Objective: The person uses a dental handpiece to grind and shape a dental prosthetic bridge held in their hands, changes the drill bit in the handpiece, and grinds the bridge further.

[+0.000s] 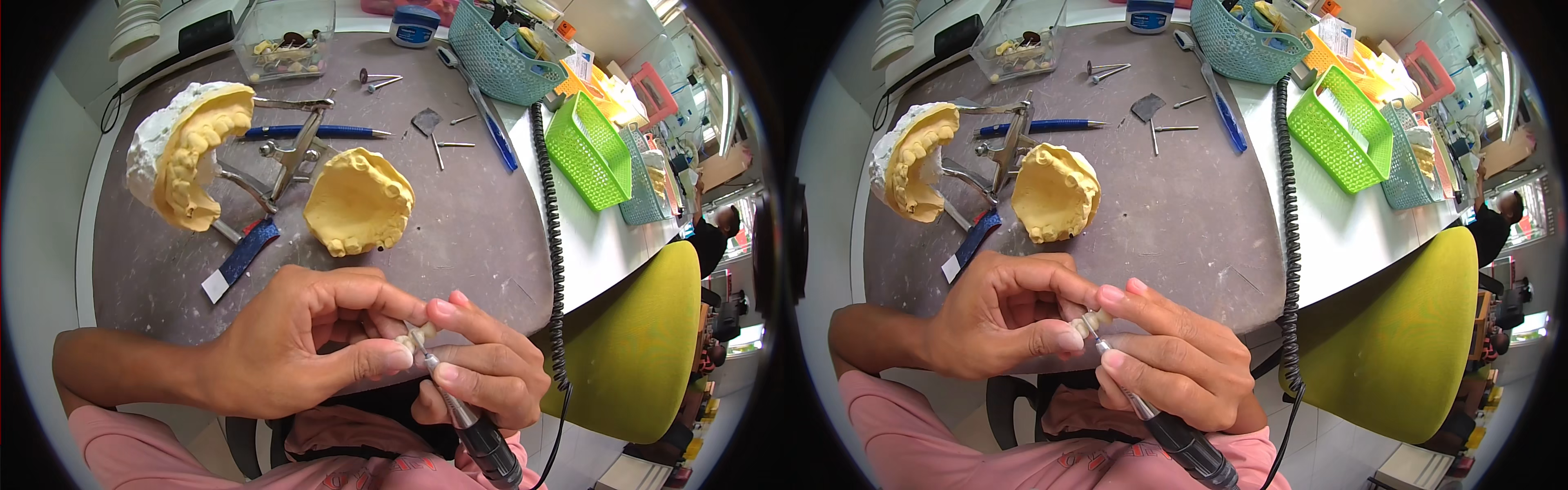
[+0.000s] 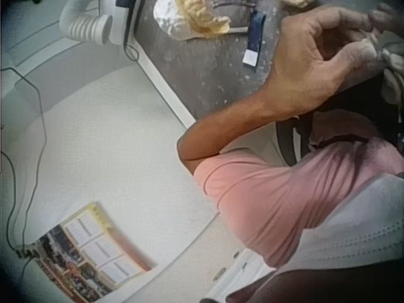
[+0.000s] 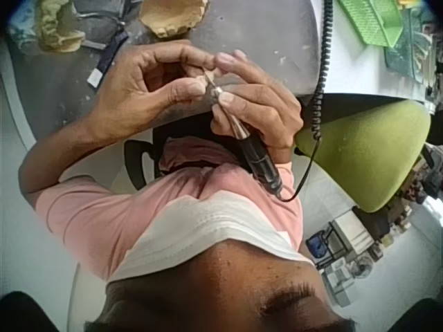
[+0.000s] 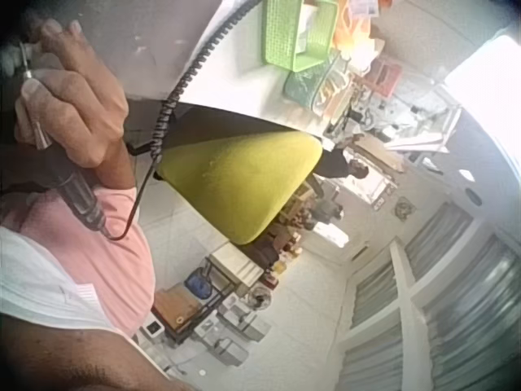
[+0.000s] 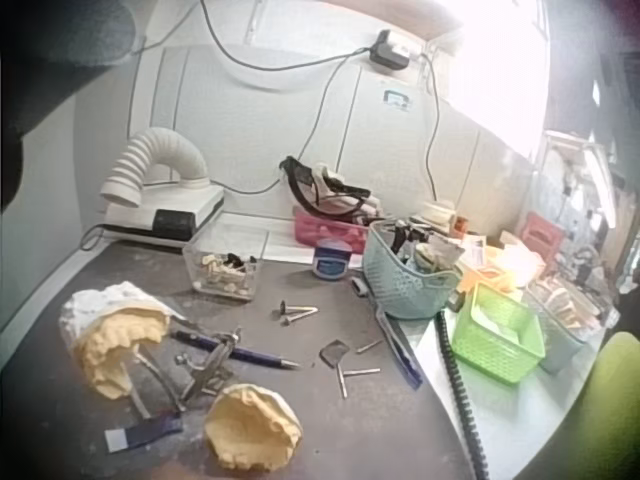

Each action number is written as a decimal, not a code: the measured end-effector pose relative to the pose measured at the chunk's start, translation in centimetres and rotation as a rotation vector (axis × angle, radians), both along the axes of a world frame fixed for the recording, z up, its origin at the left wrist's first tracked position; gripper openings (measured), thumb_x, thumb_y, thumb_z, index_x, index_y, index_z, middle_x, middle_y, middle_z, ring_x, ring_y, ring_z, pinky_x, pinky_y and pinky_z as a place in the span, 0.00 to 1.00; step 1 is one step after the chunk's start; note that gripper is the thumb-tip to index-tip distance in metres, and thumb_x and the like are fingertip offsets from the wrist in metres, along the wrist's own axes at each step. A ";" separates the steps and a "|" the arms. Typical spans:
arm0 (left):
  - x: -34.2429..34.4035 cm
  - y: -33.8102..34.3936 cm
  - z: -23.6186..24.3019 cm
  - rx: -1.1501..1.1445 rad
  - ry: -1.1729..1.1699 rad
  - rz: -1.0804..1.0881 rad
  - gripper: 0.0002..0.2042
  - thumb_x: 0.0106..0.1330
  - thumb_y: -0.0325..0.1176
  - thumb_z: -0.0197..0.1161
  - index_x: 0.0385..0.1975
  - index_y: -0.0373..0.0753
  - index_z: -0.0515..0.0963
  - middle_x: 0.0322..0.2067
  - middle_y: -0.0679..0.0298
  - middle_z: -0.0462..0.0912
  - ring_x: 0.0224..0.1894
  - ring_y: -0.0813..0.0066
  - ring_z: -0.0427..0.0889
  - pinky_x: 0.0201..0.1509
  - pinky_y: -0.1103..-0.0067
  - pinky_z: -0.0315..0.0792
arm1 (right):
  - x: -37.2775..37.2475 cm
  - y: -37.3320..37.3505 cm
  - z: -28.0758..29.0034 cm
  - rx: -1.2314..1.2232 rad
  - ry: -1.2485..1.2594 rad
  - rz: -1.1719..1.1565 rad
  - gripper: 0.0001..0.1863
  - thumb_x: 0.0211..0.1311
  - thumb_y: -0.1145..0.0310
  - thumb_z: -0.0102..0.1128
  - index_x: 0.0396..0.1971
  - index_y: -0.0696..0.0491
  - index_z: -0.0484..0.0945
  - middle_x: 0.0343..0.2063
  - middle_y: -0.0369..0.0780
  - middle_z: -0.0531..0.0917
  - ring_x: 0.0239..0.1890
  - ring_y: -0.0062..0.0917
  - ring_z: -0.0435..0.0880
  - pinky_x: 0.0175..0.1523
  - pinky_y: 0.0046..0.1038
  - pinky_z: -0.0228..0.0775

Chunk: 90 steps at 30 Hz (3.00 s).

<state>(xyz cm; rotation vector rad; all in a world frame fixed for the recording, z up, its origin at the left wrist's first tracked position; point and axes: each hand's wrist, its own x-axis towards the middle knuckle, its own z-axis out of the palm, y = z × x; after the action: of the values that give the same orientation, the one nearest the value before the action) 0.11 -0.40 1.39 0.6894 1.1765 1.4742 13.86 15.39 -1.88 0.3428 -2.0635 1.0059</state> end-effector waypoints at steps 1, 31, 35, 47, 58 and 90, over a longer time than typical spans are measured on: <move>0.0 0.0 0.0 -0.001 -0.002 0.000 0.15 0.63 0.23 0.64 0.50 0.28 0.76 0.37 0.65 0.73 0.40 0.83 0.74 0.46 0.83 0.70 | -0.1 0.0 0.0 -0.001 -0.002 0.000 0.15 0.51 0.71 0.73 0.37 0.57 0.78 0.27 0.41 0.85 0.46 0.44 0.85 0.52 0.45 0.80; 0.0 0.0 -0.1 0.003 0.044 0.003 0.16 0.63 0.23 0.65 0.49 0.28 0.76 0.37 0.64 0.74 0.40 0.82 0.75 0.45 0.83 0.71 | 0.0 0.0 0.2 0.000 -0.001 -0.002 0.14 0.51 0.72 0.73 0.36 0.58 0.78 0.26 0.42 0.84 0.47 0.44 0.85 0.52 0.44 0.79; 0.0 0.0 -0.1 0.009 0.068 0.000 0.16 0.63 0.23 0.65 0.50 0.28 0.76 0.37 0.64 0.74 0.40 0.82 0.75 0.46 0.83 0.71 | 0.1 -0.1 0.3 -0.015 -0.023 0.006 0.14 0.51 0.72 0.72 0.36 0.58 0.78 0.27 0.42 0.84 0.48 0.44 0.84 0.53 0.44 0.79; -0.1 -0.1 -0.5 0.060 0.146 -0.031 0.15 0.67 0.24 0.60 0.52 0.27 0.74 0.37 0.66 0.74 0.41 0.85 0.76 0.46 0.86 0.73 | 0.1 0.1 0.2 -0.030 -0.025 0.009 0.13 0.50 0.73 0.72 0.35 0.58 0.79 0.27 0.42 0.84 0.48 0.44 0.84 0.53 0.44 0.79; -0.1 0.0 -0.2 0.046 0.104 -0.033 0.15 0.67 0.23 0.59 0.53 0.27 0.74 0.36 0.67 0.73 0.38 0.85 0.75 0.43 0.86 0.72 | 0.1 0.2 0.1 -0.035 -0.017 0.014 0.13 0.50 0.73 0.72 0.35 0.58 0.79 0.27 0.42 0.84 0.48 0.44 0.84 0.54 0.44 0.79; -0.2 -0.1 -0.2 0.046 0.072 -0.051 0.15 0.68 0.23 0.58 0.53 0.26 0.73 0.36 0.67 0.72 0.39 0.86 0.74 0.43 0.86 0.71 | 0.3 0.1 0.2 -0.069 -0.022 0.034 0.15 0.51 0.72 0.72 0.38 0.57 0.78 0.29 0.40 0.85 0.49 0.43 0.84 0.53 0.44 0.79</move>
<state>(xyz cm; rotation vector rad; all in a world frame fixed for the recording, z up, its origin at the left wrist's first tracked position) -0.08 -0.48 1.14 0.8043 1.1745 1.4484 14.16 15.49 -1.70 0.3331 -2.0435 1.1033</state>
